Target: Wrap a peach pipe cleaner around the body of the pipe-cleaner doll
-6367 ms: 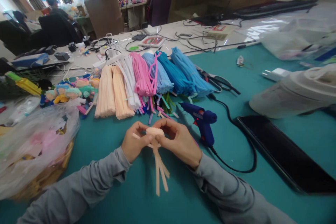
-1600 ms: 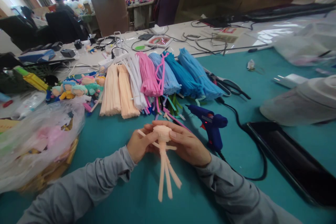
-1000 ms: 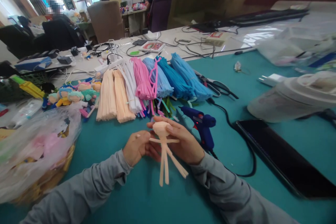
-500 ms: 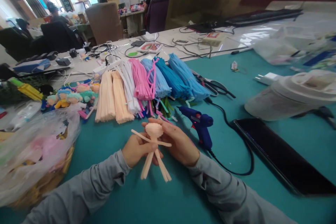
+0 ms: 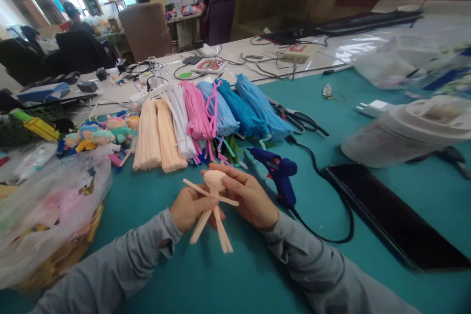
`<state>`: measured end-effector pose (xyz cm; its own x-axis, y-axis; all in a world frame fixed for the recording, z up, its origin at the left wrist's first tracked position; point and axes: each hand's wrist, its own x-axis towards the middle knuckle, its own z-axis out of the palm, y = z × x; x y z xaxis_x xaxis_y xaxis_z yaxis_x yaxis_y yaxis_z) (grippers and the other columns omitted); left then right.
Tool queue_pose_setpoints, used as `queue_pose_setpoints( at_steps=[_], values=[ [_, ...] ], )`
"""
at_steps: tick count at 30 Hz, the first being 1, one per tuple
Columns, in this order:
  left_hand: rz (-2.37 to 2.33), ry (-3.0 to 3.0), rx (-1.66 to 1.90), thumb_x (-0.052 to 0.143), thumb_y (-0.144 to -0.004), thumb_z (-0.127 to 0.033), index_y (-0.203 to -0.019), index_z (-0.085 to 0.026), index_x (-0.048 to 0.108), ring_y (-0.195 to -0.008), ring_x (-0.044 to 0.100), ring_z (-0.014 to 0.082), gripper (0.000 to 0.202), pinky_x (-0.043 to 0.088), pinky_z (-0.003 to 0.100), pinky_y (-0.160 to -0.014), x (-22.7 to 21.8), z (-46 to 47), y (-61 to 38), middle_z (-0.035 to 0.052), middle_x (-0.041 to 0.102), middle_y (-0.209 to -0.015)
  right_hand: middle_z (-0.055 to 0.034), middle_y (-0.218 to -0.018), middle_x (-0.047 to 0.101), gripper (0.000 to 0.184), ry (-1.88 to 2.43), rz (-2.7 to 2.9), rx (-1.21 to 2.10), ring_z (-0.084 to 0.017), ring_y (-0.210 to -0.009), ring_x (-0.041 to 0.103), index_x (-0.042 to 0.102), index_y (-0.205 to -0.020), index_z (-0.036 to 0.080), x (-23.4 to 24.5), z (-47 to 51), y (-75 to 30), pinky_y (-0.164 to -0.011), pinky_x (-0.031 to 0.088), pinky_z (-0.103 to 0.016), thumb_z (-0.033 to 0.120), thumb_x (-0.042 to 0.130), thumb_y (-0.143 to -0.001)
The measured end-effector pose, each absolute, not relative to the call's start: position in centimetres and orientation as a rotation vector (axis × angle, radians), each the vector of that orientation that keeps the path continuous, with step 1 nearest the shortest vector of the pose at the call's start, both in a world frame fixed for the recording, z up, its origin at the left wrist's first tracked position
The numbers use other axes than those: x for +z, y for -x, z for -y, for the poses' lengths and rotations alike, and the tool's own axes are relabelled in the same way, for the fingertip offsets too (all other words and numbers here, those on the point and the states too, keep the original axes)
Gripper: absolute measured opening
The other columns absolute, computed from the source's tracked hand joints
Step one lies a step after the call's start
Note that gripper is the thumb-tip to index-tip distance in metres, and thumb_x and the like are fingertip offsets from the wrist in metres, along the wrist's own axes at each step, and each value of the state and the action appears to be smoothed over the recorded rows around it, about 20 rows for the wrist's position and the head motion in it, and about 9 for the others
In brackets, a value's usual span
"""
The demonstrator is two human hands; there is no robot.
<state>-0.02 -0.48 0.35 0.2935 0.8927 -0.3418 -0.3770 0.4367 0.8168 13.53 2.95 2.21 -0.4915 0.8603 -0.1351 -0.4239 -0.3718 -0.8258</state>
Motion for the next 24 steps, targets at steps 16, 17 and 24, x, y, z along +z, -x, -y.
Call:
queue_pose_setpoints(
  at_steps=[16,17,24],
  values=[
    [-1.054,-0.995,1.307,0.06,-0.07,-0.03,-0.089,-0.017,0.053,-0.061,0.053,0.012,0.024,0.047,0.031,-0.066,0.2,1.1,0.0,-0.0023,0.05,-0.07,0.0034,-0.066,0.048,0.032,0.897,1.263,1.412,-0.011,-0.06,0.045,0.056,-0.087,0.02,2.4,-3.2,-13.8,-0.056,0.037,-0.025,0.035,0.072,-0.063],
    [-1.089,-1.097,1.312,0.055,-0.074,-0.029,-0.089,-0.017,0.054,-0.062,0.052,0.0124,0.018,0.047,0.031,-0.069,0.2,1.2,0.1,-0.0015,0.049,-0.072,0.0032,-0.067,0.049,0.034,0.869,1.264,1.448,-0.011,-0.059,0.045,0.056,-0.089,0.02,2.5,-3.1,-13.8,-0.054,0.037,-0.025,0.036,0.072,-0.063],
    [-1.401,-1.884,1.291,0.042,-0.081,-0.019,-0.118,-0.019,0.052,-0.085,0.048,0.02,0.038,0.04,0.037,-0.078,-0.3,1.9,0.7,0.0068,0.049,-0.088,-0.0004,-0.077,0.058,0.044,0.727,1.213,1.753,-0.011,-0.056,0.054,0.055,-0.1,0.019,2.7,-2.6,-14.0,-0.053,0.044,-0.026,0.043,0.069,-0.066]
  ],
)
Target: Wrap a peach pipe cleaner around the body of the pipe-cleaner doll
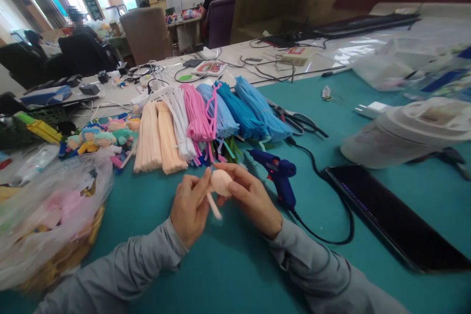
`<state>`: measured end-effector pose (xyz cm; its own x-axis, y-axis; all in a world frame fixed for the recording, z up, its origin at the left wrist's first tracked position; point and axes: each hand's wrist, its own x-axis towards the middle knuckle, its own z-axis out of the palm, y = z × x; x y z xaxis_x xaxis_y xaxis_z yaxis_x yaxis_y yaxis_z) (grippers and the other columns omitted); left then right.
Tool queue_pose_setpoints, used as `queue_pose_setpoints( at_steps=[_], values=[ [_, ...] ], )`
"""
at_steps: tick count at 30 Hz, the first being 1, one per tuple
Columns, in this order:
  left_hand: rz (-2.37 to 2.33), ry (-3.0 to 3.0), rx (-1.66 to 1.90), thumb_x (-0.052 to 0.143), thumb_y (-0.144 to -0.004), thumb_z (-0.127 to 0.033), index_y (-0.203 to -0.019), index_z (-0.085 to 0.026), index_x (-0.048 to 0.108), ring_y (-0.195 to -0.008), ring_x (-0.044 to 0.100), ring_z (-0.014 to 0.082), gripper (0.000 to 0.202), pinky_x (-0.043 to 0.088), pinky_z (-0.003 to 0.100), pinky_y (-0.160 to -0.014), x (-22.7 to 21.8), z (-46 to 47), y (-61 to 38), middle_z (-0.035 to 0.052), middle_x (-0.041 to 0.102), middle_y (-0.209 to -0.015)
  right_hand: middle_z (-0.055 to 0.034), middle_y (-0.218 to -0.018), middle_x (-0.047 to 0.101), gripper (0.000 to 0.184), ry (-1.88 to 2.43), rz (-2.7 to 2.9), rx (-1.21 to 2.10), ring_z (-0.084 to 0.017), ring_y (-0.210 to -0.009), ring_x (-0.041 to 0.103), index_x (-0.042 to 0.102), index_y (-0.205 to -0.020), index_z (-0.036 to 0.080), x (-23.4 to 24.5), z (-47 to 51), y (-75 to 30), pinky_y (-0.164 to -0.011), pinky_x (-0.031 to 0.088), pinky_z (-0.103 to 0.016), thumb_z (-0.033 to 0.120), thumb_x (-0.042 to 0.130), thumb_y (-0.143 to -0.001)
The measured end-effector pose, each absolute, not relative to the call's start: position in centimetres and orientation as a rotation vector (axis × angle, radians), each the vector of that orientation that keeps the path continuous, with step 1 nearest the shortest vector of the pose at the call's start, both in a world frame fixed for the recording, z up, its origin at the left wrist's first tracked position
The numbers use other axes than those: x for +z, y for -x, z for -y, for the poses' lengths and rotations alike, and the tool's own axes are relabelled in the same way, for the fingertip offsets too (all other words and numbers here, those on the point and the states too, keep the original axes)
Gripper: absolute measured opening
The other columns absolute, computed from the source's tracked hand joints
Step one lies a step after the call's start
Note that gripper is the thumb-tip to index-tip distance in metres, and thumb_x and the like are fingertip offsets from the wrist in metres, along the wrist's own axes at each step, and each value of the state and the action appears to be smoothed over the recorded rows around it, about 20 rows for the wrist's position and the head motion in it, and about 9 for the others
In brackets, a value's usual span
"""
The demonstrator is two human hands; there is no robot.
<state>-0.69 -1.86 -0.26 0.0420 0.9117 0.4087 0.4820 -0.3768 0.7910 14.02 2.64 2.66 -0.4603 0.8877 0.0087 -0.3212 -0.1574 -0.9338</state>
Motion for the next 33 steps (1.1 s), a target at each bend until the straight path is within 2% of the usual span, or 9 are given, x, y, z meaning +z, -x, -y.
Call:
queue_pose_setpoints(
  at_steps=[3,6,8,10,13,18,23,33],
  values=[
    [-1.359,-1.975,1.277,0.051,-0.077,-0.023,-0.125,-0.02,0.046,-0.089,0.048,0.0214,0.048,0.04,0.04,-0.081,-0.2,2.2,0.6,0.0077,0.049,-0.092,-0.0001,-0.079,0.059,0.041,0.722,1.052,1.809,-0.013,-0.063,0.057,0.055,-0.095,0.02,2.6,-2.8,-14.0,-0.055,0.045,-0.024,0.039,0.072,-0.062],
    [-1.259,-1.703,1.335,0.059,-0.073,-0.028,-0.123,-0.019,0.044,-0.093,0.05,0.0204,0.053,0.042,0.037,-0.082,0.1,2.3,0.2,0.0084,0.051,-0.099,-0.0007,-0.079,0.062,0.035,0.707,0.896,1.873,-0.013,-0.065,0.058,0.054,-0.086,0.02,2.8,-3.1,-14.2,-0.057,0.046,-0.025,0.034,0.074,-0.06],
    [-1.195,-1.417,1.364,0.058,-0.074,-0.033,-0.108,-0.018,0.051,-0.085,0.055,0.0176,0.038,0.045,0.032,-0.077,0.3,2.2,0.0,0.0062,0.056,-0.09,-0.0021,-0.079,0.064,0.032,0.701,0.839,1.914,-0.015,-0.067,0.059,0.055,-0.083,0.02,3.0,-3.4,-14.3,-0.06,0.046,-0.027,0.034,0.073,-0.061],
    [-1.138,-1.181,1.311,0.055,-0.076,-0.041,-0.085,-0.016,0.055,-0.067,0.057,0.0149,0.026,0.047,0.029,-0.067,0.4,1.9,-0.1,0.0034,0.059,-0.073,-0.0029,-0.08,0.065,0.029,0.71,0.819,1.912,-0.015,-0.069,0.059,0.058,-0.083,0.019,3.1,-3.6,-14.5,-0.061,0.047,-0.027,0.034,0.071,-0.062],
    [-1.084,-1.007,1.152,0.052,-0.074,-0.051,-0.069,-0.014,0.056,-0.05,0.056,0.0142,0.038,0.046,0.028,-0.055,0.4,1.3,-0.1,0.0037,0.061,-0.058,-0.0038,-0.084,0.066,0.026,0.737,0.839,1.88,-0.015,-0.07,0.059,0.062,-0.087,0.019,3.1,-3.8,-14.6,-0.061,0.046,-0.027,0.034,0.067,-0.066],
    [-1.048,-1.0,1.068,0.059,-0.066,-0.056,-0.069,-0.011,0.065,-0.05,0.059,0.016,0.045,0.047,0.029,-0.056,0.7,1.2,-0.1,0.006,0.065,-0.056,-0.0044,-0.088,0.067,0.029,0.725,0.873,1.916,-0.016,-0.072,0.06,0.063,-0.091,0.02,2.8,-3.8,-14.6,-0.061,0.046,-0.027,0.035,0.067,-0.067],
    [-1.084,-1.022,0.99,0.062,-0.064,-0.051,-0.068,-0.011,0.068,-0.05,0.06,0.0181,0.041,0.049,0.03,-0.054,1.1,1.6,-0.1,0.0059,0.065,-0.05,-0.0029,-0.086,0.066,0.031,0.735,0.922,1.934,-0.014,-0.067,0.059,0.064,-0.088,0.02,2.5,-3.6,-14.6,-0.057,0.046,-0.025,0.034,0.072,-0.063],
    [-1.142,-0.963,0.979,0.065,-0.06,-0.051,-0.062,-0.012,0.069,-0.041,0.058,0.0153,0.039,0.047,0.026,-0.045,1.2,1.6,-0.2,0.0034,0.063,-0.044,-0.0026,-0.09,0.066,0.029,0.712,1.136,1.76,-0.016,-0.082,0.059,0.067,-0.083,0.021,2.8,-3.2,-14.5,-0.072,0.045,-0.027,0.034,0.076,-0.059]
  ],
)
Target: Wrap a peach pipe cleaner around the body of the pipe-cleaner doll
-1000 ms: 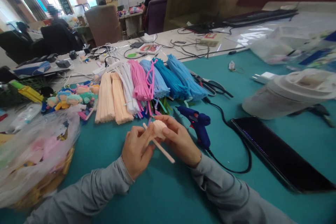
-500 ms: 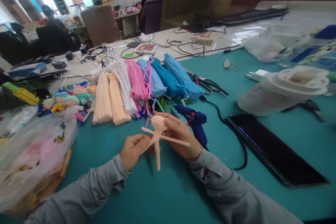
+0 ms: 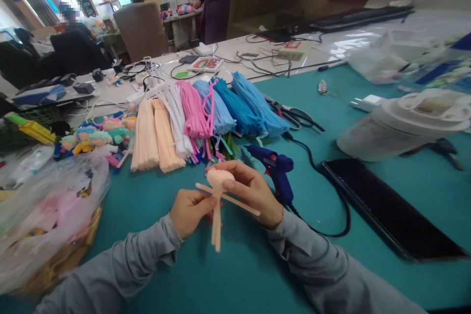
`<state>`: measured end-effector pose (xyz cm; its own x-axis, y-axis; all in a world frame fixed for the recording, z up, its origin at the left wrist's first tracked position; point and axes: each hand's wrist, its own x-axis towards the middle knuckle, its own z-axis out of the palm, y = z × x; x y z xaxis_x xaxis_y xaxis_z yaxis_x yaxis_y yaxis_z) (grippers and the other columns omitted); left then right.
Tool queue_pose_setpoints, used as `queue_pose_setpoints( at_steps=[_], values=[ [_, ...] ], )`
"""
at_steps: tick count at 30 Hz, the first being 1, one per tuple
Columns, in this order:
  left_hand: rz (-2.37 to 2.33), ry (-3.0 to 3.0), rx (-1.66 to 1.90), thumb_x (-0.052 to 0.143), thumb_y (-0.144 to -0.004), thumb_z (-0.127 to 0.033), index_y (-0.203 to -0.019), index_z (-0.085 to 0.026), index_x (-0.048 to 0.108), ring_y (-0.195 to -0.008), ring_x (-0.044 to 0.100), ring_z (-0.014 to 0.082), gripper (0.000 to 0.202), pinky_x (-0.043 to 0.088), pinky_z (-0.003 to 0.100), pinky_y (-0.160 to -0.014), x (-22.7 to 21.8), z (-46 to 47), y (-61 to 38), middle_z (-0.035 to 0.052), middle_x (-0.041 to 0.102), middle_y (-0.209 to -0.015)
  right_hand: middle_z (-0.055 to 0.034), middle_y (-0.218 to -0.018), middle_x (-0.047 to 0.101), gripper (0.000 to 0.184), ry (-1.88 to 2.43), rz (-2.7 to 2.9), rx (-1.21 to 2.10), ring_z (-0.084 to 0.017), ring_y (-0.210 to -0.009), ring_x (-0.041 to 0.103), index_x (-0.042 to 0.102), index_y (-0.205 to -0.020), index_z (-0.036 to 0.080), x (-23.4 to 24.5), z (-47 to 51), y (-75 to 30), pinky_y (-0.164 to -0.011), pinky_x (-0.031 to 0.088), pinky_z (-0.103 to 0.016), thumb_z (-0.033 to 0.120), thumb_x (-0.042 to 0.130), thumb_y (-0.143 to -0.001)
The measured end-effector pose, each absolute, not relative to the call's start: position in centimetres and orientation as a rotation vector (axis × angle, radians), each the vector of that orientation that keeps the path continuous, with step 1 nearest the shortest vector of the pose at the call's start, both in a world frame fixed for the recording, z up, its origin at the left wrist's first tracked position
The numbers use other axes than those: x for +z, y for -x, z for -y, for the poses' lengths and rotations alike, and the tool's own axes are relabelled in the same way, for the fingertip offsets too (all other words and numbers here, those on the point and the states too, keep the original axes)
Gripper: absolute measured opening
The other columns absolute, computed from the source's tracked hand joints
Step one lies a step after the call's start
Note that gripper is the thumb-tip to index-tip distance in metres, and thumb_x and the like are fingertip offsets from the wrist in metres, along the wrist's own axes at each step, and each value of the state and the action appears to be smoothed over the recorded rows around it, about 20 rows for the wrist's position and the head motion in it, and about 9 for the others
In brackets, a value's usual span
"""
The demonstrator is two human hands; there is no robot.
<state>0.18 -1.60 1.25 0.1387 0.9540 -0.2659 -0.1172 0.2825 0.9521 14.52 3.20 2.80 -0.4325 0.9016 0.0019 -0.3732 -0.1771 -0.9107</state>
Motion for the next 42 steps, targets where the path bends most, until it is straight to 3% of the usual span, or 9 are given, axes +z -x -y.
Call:
queue_pose_setpoints(
  at_steps=[10,15,23,27,33,37,42],
  values=[
    [-0.954,-0.87,1.01,0.069,-0.059,-0.048,-0.081,-0.008,0.067,-0.051,0.063,0.0204,0.046,0.051,0.033,-0.052,0.4,1.6,0.0,0.0119,0.07,-0.066,-0.0052,-0.093,0.067,0.031,0.729,0.998,1.916,-0.016,-0.072,0.061,0.064,-0.092,0.02,2.3,-3.3,-14.3,-0.062,0.046,-0.028,0.036,0.07,-0.066],
    [-0.966,-0.816,1.024,0.072,-0.056,-0.045,-0.079,-0.007,0.066,-0.048,0.062,0.0188,0.045,0.052,0.034,-0.052,0.5,1.2,0.0,0.0098,0.068,-0.062,-0.0039,-0.088,0.067,0.03,0.771,1.084,1.836,-0.013,-0.065,0.058,0.065,-0.089,0.019,2.4,-3.2,-14.2,-0.06,0.045,-0.027,0.035,0.071,-0.065],
    [-0.792,-0.747,0.966,0.072,-0.058,-0.044,-0.077,-0.008,0.067,-0.051,0.064,0.0212,0.041,0.051,0.032,-0.051,0.3,1.0,0.5,0.0115,0.069,-0.065,-0.0066,-0.094,0.067,0.037,0.811,0.993,1.876,-0.017,-0.073,0.062,0.064,-0.092,0.019,2.4,-3.4,-14.4,-0.065,0.047,-0.029,0.04,0.071,-0.063],
    [-0.811,-0.781,0.98,0.072,-0.061,-0.037,-0.079,-0.009,0.066,-0.052,0.064,0.0191,0.034,0.051,0.031,-0.053,0.1,1.0,0.5,0.01,0.07,-0.067,-0.0034,-0.087,0.067,0.036,0.795,0.956,1.863,-0.014,-0.068,0.061,0.066,-0.09,0.02,2.4,-3.4,-14.4,-0.062,0.046,-0.025,0.037,0.075,-0.06],
    [-0.683,-0.686,0.937,0.069,-0.064,-0.04,-0.076,-0.011,0.064,-0.045,0.061,0.0146,0.031,0.049,0.025,-0.048,0.0,1.0,0.4,0.0044,0.065,-0.055,-0.0053,-0.095,0.067,0.036,0.657,0.974,1.835,-0.019,-0.084,0.06,0.067,-0.095,0.021,2.8,-3.2,-14.4,-0.076,0.045,-0.032,0.045,0.065,-0.068],
    [-0.518,-0.629,0.839,0.065,-0.069,-0.041,-0.078,-0.011,0.064,-0.047,0.06,0.0157,0.031,0.05,0.029,-0.052,0.0,1.0,0.7,0.0016,0.059,-0.047,-0.0073,-0.104,0.065,0.04,0.597,1.056,1.872,-0.022,-0.094,0.058,0.064,-0.102,0.022,3.0,-3.1,-14.4,-0.087,0.04,-0.037,0.04,0.066,-0.067],
    [-0.58,-0.558,0.819,0.068,-0.065,-0.039,-0.077,-0.009,0.066,-0.058,0.063,0.0187,0.033,0.05,0.032,-0.061,0.2,1.0,0.5,0.007,0.065,-0.059,-0.0054,-0.09,0.066,0.039,0.726,1.11,1.766,-0.02,-0.083,0.058,0.064,-0.095,0.021,2.7,-3.2,-14.4,-0.08,0.042,-0.035,0.042,0.07,-0.063]
  ],
)
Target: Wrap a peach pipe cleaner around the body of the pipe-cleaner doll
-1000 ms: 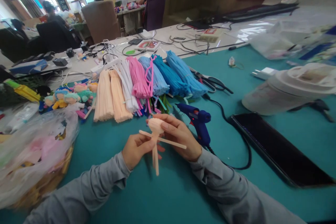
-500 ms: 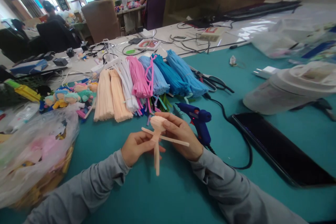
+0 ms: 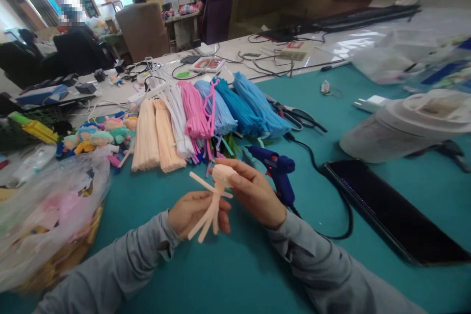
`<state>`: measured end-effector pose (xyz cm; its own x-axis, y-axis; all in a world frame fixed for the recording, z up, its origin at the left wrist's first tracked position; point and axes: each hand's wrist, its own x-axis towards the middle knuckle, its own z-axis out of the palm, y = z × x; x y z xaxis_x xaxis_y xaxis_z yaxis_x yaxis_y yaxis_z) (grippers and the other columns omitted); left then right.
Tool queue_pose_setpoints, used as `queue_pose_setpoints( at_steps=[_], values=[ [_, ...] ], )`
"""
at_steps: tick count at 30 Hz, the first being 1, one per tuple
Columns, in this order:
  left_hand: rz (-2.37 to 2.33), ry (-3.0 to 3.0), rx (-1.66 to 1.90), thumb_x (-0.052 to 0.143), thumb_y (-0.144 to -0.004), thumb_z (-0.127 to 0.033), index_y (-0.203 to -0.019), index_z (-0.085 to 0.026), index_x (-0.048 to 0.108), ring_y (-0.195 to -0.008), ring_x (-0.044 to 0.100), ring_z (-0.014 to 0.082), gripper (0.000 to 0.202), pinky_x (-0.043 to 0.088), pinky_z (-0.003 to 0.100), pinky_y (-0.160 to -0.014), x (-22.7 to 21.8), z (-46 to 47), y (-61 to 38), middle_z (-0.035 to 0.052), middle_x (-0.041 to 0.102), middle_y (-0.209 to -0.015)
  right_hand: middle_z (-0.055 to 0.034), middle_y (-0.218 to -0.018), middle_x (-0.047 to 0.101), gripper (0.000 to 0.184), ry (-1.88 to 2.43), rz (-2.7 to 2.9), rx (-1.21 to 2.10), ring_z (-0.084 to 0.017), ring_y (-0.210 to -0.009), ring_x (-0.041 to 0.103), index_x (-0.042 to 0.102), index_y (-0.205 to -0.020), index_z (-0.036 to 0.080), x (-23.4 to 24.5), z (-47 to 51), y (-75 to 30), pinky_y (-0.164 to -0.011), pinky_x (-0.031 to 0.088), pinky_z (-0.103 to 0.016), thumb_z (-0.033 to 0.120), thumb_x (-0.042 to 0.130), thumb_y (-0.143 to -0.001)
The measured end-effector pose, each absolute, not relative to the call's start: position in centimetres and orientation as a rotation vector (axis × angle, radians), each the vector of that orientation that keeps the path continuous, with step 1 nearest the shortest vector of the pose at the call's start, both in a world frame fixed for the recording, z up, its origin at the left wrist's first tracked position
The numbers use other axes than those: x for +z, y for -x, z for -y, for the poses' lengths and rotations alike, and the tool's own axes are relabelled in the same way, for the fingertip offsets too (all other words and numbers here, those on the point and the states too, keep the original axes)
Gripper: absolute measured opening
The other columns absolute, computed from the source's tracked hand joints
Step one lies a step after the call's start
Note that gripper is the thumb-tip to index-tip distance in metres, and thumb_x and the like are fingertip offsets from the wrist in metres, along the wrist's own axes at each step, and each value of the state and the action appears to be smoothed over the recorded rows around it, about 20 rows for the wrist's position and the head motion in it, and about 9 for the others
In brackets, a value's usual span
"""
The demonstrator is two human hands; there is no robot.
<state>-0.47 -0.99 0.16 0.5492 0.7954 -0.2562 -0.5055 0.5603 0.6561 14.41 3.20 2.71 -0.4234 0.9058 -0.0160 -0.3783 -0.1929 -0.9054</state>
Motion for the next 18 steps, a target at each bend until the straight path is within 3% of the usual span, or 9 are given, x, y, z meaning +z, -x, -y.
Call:
queue_pose_setpoints(
  at_steps=[4,9,14,18],
  values=[
    [-0.702,-0.563,1.007,0.076,-0.055,-0.038,-0.076,-0.01,0.065,-0.069,0.063,0.0197,0.036,0.049,0.034,-0.071,0.7,1.1,-0.2,0.0086,0.068,-0.071,-0.0005,-0.077,0.06,0.038,0.881,1.138,1.597,-0.013,-0.068,0.053,0.062,-0.088,0.019,2.8,-3.2,-14.4,-0.066,0.042,-0.026,0.045,0.071,-0.061],
    [-0.838,-0.672,1.098,0.082,-0.045,-0.029,-0.067,-0.012,0.06,-0.06,0.06,0.0135,0.035,0.048,0.029,-0.065,0.6,1.1,-0.7,0.0028,0.065,-0.063,0.0016,-0.073,0.055,0.041,0.961,1.186,1.563,-0.011,-0.063,0.05,0.06,-0.086,0.019,3.0,-3.0,-14.1,-0.059,0.041,-0.023,0.045,0.073,-0.058],
    [-0.927,-0.651,1.183,0.08,-0.047,-0.029,-0.059,-0.013,0.056,-0.051,0.058,0.0119,0.031,0.05,0.028,-0.056,0.4,0.9,-0.7,-0.0001,0.063,-0.055,-0.0055,-0.089,0.062,0.05,0.812,1.159,1.714,-0.018,-0.078,0.058,0.057,-0.102,0.019,2.6,-3.0,-14.1,-0.073,0.045,-0.032,0.053,0.064,-0.066],
    [-0.982,-0.603,1.319,0.079,-0.048,-0.025,-0.06,-0.014,0.055,-0.052,0.058,0.0118,0.029,0.051,0.028,-0.056,0.5,0.6,-0.6,-0.0013,0.062,-0.055,-0.0066,-0.097,0.063,0.049,0.724,1.158,1.787,-0.022,-0.089,0.059,0.055,-0.107,0.02,2.7,-3.0,-14.1,-0.082,0.044,-0.036,0.043,0.067,-0.066]
  ],
)
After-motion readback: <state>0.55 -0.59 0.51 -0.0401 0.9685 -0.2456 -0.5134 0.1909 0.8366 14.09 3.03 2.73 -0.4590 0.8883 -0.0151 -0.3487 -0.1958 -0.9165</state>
